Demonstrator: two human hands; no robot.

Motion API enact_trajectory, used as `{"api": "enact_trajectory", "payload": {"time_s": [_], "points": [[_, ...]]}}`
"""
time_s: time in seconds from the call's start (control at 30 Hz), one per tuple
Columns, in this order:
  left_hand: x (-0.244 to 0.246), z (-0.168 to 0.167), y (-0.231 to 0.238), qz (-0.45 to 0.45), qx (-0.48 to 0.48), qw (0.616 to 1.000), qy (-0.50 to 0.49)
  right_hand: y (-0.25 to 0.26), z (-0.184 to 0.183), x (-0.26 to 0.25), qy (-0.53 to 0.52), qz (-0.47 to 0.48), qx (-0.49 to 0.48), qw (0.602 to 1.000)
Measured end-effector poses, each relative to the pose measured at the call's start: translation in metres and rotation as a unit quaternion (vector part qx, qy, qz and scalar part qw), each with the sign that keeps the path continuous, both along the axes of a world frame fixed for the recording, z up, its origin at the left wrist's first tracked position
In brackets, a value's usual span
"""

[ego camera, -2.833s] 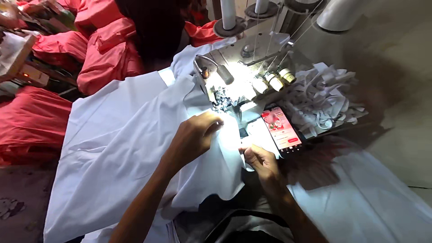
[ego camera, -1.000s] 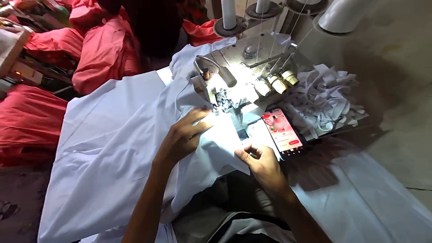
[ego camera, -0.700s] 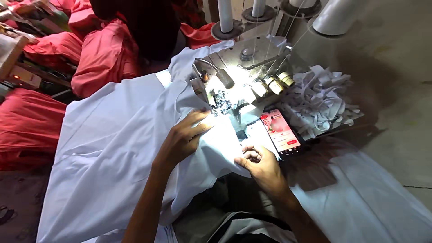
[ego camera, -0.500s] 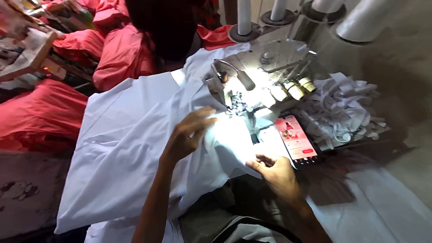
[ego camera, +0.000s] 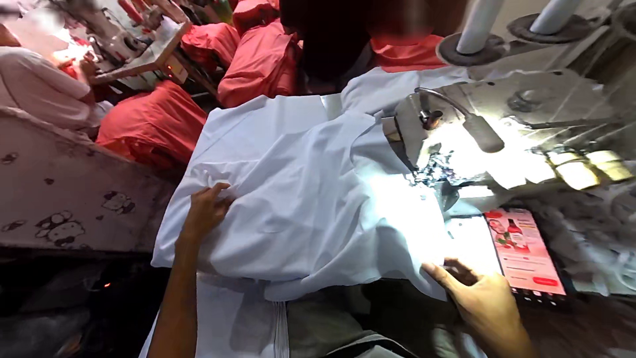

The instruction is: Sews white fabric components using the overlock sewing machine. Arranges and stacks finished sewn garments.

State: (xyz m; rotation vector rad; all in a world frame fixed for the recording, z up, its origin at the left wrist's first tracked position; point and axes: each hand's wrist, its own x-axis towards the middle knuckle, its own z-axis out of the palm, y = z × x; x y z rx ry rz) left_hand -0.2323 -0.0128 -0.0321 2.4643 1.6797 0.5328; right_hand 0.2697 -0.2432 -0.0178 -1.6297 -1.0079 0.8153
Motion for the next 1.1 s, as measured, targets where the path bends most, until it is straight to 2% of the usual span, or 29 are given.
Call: {"api": "enact_trajectory", "payload": {"time_s": [0.07,0.17,0.33,0.43,0.5,0.6,0.67,0.73,0.77,0.8,0.83,0.87,0.93,1.0,1.03,1.1], "points": [[0.001,-0.003,0.0,-0.006,0.031,0.999,0.014,-0.001,0.002,0.0,0.0,0.011,-0.002,1.0],[-0.005,0.016,0.016,0.035,0.043,0.998,0.028,-0.002,0.005,-0.002,0.005,0.003,0.008,1.0],[-0.022,0.041,0.101,0.025,0.112,0.99,0.083,-0.006,0.007,-0.011,0.004,-0.034,0.018,0.999],[-0.006,0.048,0.148,0.024,0.092,0.992,0.081,-0.007,0.008,-0.016,0.027,-0.041,0.031,0.998],[0.013,0.051,0.163,0.022,0.086,0.994,0.07,-0.01,0.007,-0.015,0.033,-0.04,0.037,0.998],[0.059,0.061,0.131,0.044,0.102,0.993,0.034,-0.019,0.003,-0.009,0.032,-0.02,0.025,0.999],[0.094,0.075,0.066,0.006,0.09,0.996,0.003,-0.025,-0.002,-0.006,0.019,-0.006,0.002,1.0],[0.137,0.09,-0.028,-0.094,0.021,0.991,-0.088,-0.028,-0.003,-0.005,0.018,-0.001,-0.035,0.999],[0.16,0.091,-0.074,-0.183,-0.077,0.964,-0.177,-0.028,-0.003,-0.005,0.018,-0.003,-0.048,0.999],[0.182,0.087,-0.113,-0.271,-0.217,0.907,-0.238,-0.028,-0.004,-0.004,0.017,-0.005,-0.054,0.998],[0.202,0.075,-0.143,-0.339,-0.346,0.835,-0.259,-0.027,-0.004,-0.004,0.015,-0.007,-0.055,0.998],[0.221,0.057,-0.166,-0.367,-0.428,0.785,-0.256,-0.026,-0.004,-0.003,0.015,-0.008,-0.058,0.998],[0.254,0.014,-0.2,-0.306,-0.503,0.758,-0.282,-0.025,-0.004,-0.001,0.023,-0.003,-0.056,0.998],[0.28,-0.016,-0.218,-0.2,-0.517,0.74,-0.381,-0.024,-0.002,0.001,0.035,0.011,-0.053,0.998],[0.29,-0.025,-0.223,-0.153,-0.515,0.71,-0.455,-0.025,-0.001,0.002,0.041,0.017,-0.046,0.998],[0.304,-0.034,-0.228,-0.077,-0.506,0.61,-0.605,-0.028,0.001,0.004,0.048,0.021,-0.028,0.998]]}}
